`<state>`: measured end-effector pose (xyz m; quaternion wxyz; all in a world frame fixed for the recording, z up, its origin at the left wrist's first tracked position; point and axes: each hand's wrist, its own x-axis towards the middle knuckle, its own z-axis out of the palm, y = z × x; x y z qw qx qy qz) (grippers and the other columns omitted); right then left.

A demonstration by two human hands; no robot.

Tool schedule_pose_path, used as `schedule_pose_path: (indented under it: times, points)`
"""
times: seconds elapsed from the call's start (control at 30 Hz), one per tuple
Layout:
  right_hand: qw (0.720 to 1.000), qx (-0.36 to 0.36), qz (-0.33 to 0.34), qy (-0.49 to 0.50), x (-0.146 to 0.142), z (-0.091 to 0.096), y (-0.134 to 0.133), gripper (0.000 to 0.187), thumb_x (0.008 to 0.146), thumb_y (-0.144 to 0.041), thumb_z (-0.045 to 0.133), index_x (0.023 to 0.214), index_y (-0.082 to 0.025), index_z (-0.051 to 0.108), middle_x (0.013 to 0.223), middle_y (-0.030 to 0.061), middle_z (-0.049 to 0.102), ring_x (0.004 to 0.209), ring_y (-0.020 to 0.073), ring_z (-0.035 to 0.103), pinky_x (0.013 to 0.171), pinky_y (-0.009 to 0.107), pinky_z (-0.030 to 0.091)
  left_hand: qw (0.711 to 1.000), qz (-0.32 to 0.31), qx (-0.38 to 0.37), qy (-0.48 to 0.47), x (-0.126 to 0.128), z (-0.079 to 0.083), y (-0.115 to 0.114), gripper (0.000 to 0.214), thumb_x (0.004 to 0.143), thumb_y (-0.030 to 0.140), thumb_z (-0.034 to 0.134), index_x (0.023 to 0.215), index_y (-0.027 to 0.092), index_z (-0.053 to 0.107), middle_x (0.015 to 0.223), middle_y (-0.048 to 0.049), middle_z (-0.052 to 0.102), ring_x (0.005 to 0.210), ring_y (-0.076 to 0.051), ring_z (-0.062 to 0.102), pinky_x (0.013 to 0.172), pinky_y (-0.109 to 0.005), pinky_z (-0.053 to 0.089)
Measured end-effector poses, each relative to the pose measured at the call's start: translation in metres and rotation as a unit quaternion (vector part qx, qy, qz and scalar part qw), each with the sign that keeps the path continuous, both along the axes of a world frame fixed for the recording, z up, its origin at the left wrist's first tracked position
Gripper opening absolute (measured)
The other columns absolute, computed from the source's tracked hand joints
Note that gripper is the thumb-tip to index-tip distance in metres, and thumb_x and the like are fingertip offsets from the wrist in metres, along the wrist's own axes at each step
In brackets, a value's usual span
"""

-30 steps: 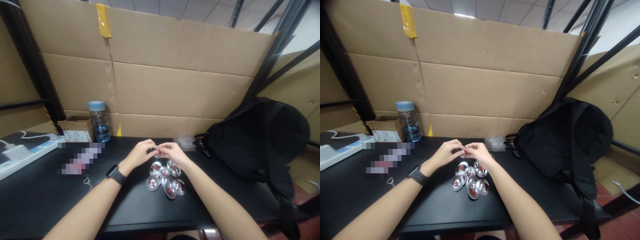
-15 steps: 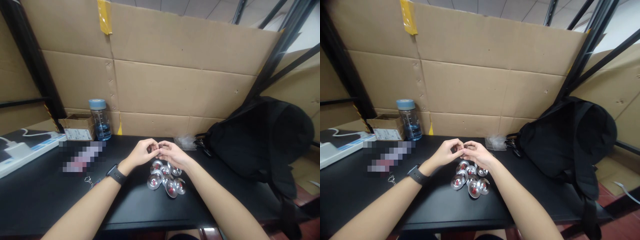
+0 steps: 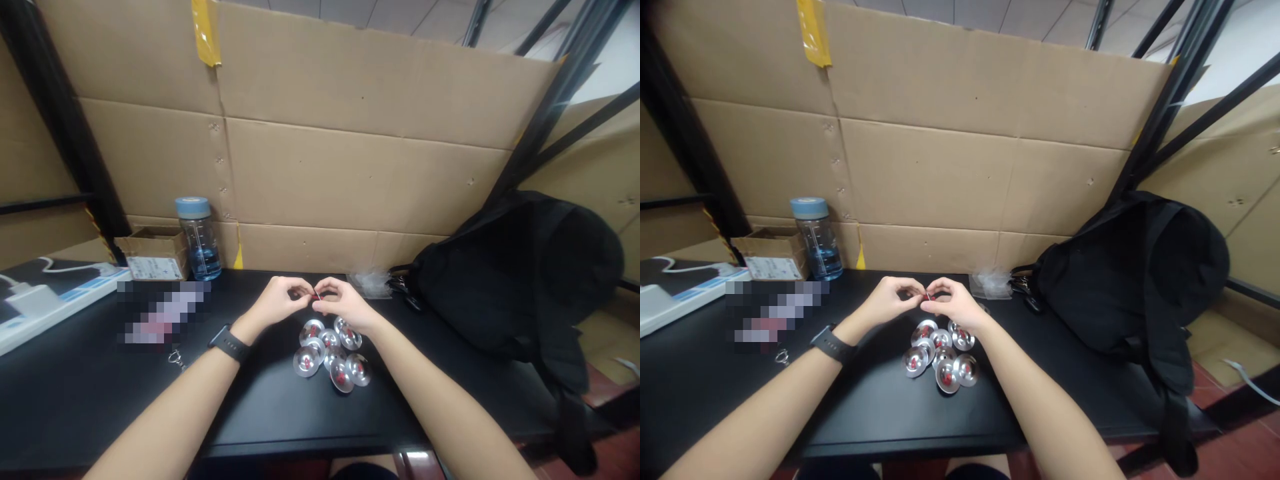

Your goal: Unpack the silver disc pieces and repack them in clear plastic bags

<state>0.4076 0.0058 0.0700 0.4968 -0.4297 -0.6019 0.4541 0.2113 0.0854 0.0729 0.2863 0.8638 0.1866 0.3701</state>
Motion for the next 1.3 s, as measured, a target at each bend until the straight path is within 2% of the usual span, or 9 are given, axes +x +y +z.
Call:
schedule_pose_path:
  times: [0.13, 0.2, 0.3, 0.37, 0.43, 0.8, 1.03, 1.13, 1.3]
  points:
    - [0.995, 0.038, -0.036, -0.084, 0.025, 0.007, 0.003, 0.052, 0.065, -0.037, 0.087, 0.106, -0.02, 0.061, 0.105, 0.0035, 0.063, 0.08, 0.0128, 0.064, 0.078, 0.029, 0.053, 0.996, 0.044, 0.031, 0.078, -0.023, 0.002, 0.025, 0.019, 0.085, 0.028, 0.061, 0.092, 0.021, 0.077, 0.088, -0.0022, 0.078, 0.075, -0.017, 0.07, 0.073, -0.026, 0.053]
    - [0.984, 0.052, -0.068, -0.153, 0.042, 0.01, 0.005, 0.056, 0.065, -0.039, 0.086, 0.111, -0.019, 0.061, 0.105, 0.0046, 0.063, 0.079, 0.0134, 0.063, 0.076, 0.029, 0.052, 0.992, 0.056, 0.012, 0.113, -0.037, -0.002, 0.041, 0.017, 0.083, 0.03, 0.064, 0.089, 0.021, 0.077, 0.086, -0.0023, 0.078, 0.076, -0.017, 0.071, 0.072, -0.025, 0.053]
    - [0.927, 0.083, -0.128, -0.344, 0.07, 0.012, 0.005, 0.052, 0.062, -0.036, 0.087, 0.107, -0.018, 0.067, 0.099, 0.0052, 0.066, 0.081, 0.017, 0.061, 0.077, 0.031, 0.05, 0.985, 0.042, -0.02, 0.164, -0.055, -0.013, 0.063, 0.017, 0.079, 0.034, 0.069, 0.088, 0.022, 0.077, 0.084, -0.0017, 0.078, 0.077, -0.018, 0.072, 0.072, -0.024, 0.053]
    - [0.883, 0.072, -0.125, -0.447, 0.086, 0.012, 0.004, 0.048, 0.059, -0.033, 0.088, 0.102, -0.019, 0.071, 0.096, 0.0051, 0.068, 0.084, 0.0198, 0.062, 0.079, 0.032, 0.048, 0.983, 0.029, -0.034, 0.178, -0.062, -0.02, 0.073, 0.019, 0.078, 0.037, 0.071, 0.088, 0.022, 0.077, 0.085, -0.0017, 0.078, 0.079, -0.018, 0.072, 0.074, -0.025, 0.053]
    - [0.864, 0.034, -0.101, -0.493, 0.097, 0.011, 0.004, 0.049, 0.057, -0.031, 0.088, 0.101, -0.018, 0.073, 0.094, 0.005, 0.069, 0.083, 0.0208, 0.063, 0.076, 0.03, 0.048, 0.983, 0.025, -0.041, 0.175, -0.064, -0.026, 0.079, 0.02, 0.079, 0.038, 0.071, 0.089, 0.022, 0.077, 0.087, -0.0022, 0.079, 0.08, -0.019, 0.073, 0.076, -0.025, 0.053]
    - [0.845, -0.047, -0.052, -0.53, 0.11, -0.004, 0.011, 0.054, 0.053, -0.037, 0.089, 0.103, -0.018, 0.075, 0.093, 0.0039, 0.072, 0.084, 0.0212, 0.065, 0.074, 0.027, 0.047, 0.979, 0.023, -0.024, 0.203, -0.057, -0.033, 0.078, 0.023, 0.082, 0.038, 0.067, 0.094, 0.023, 0.078, 0.094, -0.0019, 0.078, 0.085, -0.019, 0.072, 0.077, -0.024, 0.051]
    - [0.853, -0.06, -0.037, -0.518, 0.107, 0.003, 0.006, 0.056, 0.058, -0.035, 0.086, 0.11, -0.018, 0.073, 0.102, 0.0065, 0.072, 0.09, 0.0232, 0.066, 0.081, 0.029, 0.05, 0.979, 0.036, -0.008, 0.199, -0.055, -0.032, 0.075, 0.024, 0.084, 0.041, 0.063, 0.093, 0.024, 0.077, 0.096, -0.0018, 0.077, 0.086, -0.018, 0.071, 0.077, -0.024, 0.051]
    - [0.855, -0.037, -0.022, -0.516, 0.103, 0.01, 0.001, 0.051, 0.062, -0.035, 0.084, 0.11, -0.021, 0.073, 0.109, 0.0065, 0.071, 0.095, 0.0234, 0.065, 0.084, 0.029, 0.049, 0.978, 0.049, 0.0, 0.202, -0.055, -0.032, 0.075, 0.024, 0.084, 0.041, 0.062, 0.094, 0.024, 0.077, 0.095, -0.0014, 0.077, 0.085, -0.018, 0.07, 0.076, -0.024, 0.05]
    - [0.861, -0.063, -0.009, -0.505, 0.105, 0.013, -0.001, 0.036, 0.063, -0.026, 0.08, 0.098, -0.019, 0.075, 0.096, 0.0043, 0.073, 0.087, 0.021, 0.065, 0.077, 0.027, 0.049, 0.976, 0.058, 0.011, 0.209, -0.053, -0.03, 0.074, 0.025, 0.085, 0.042, 0.061, 0.094, 0.024, 0.076, 0.095, -0.002, 0.077, 0.087, -0.019, 0.07, 0.077, -0.025, 0.05]
